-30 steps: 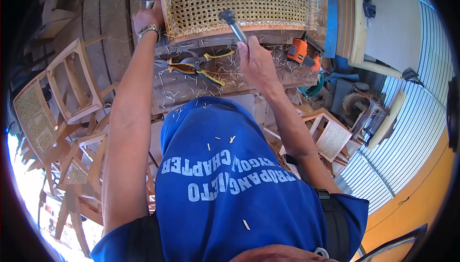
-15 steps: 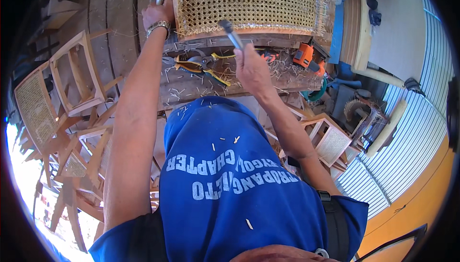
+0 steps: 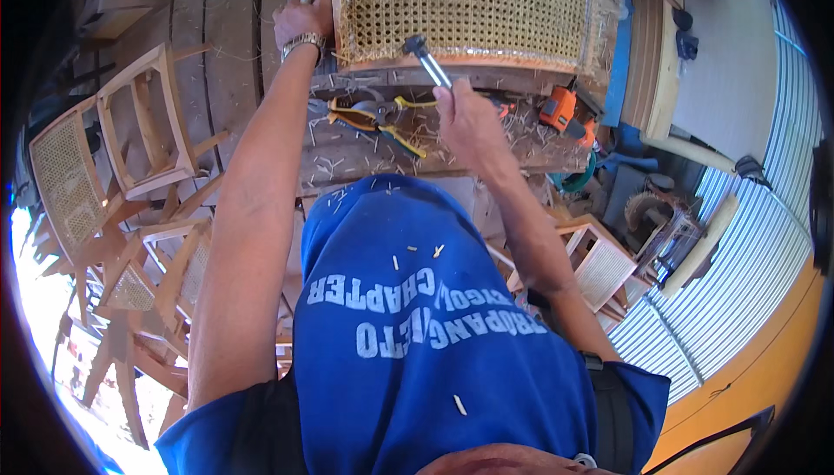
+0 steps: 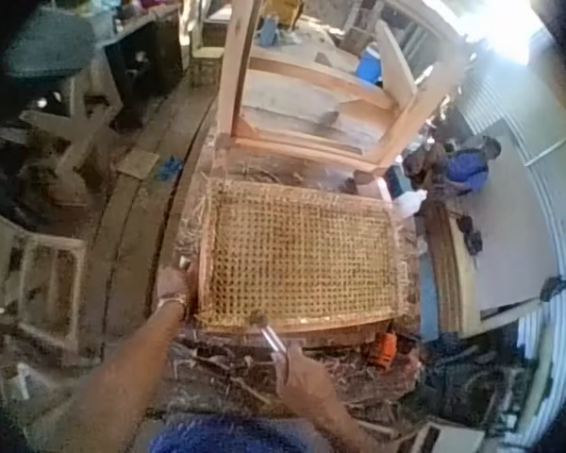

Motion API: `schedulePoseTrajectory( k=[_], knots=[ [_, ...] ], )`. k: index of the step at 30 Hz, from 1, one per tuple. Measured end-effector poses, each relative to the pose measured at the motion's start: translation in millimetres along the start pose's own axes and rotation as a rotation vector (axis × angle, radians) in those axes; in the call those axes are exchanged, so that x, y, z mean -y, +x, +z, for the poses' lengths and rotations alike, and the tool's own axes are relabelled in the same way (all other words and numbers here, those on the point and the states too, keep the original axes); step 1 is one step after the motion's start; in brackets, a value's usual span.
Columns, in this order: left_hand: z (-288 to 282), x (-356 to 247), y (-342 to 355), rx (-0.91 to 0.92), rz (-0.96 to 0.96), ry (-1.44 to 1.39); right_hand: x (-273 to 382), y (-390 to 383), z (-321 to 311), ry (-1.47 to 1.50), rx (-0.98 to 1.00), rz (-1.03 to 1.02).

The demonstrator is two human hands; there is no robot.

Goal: Secure cane webbing to a wooden chair seat frame using a pneumatic stapler and hammer.

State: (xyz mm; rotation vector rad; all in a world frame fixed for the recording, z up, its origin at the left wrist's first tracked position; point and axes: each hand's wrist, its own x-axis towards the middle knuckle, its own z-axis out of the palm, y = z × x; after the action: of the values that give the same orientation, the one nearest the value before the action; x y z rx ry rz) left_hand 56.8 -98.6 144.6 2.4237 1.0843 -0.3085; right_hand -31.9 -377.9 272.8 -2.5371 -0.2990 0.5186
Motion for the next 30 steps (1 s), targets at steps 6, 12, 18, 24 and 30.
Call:
schedulePoseTrajectory(
  k=[6,12,18,24,30],
  knots=[
    [0,1,-3,0.01,0.001,-0.018,18,-10,-11,0.085,-0.079,-0.028],
    [4,-3,1,-0.021,0.027,-0.022,-6,-2,21,0.039,-0.043,-0.024],
    [5,5,1,-0.024,0.01,-0.019,14,-9,12,0.141,-0.111,-0.068],
    [4,6,-4,-0.007,0.014,-0.03,24,-4,-4,-0.018,-0.032,-0.107],
    [1,-3,-5,-0.018,0.013,-0.048,3,0,22,-0.021,0.029,0.004]
  ],
)
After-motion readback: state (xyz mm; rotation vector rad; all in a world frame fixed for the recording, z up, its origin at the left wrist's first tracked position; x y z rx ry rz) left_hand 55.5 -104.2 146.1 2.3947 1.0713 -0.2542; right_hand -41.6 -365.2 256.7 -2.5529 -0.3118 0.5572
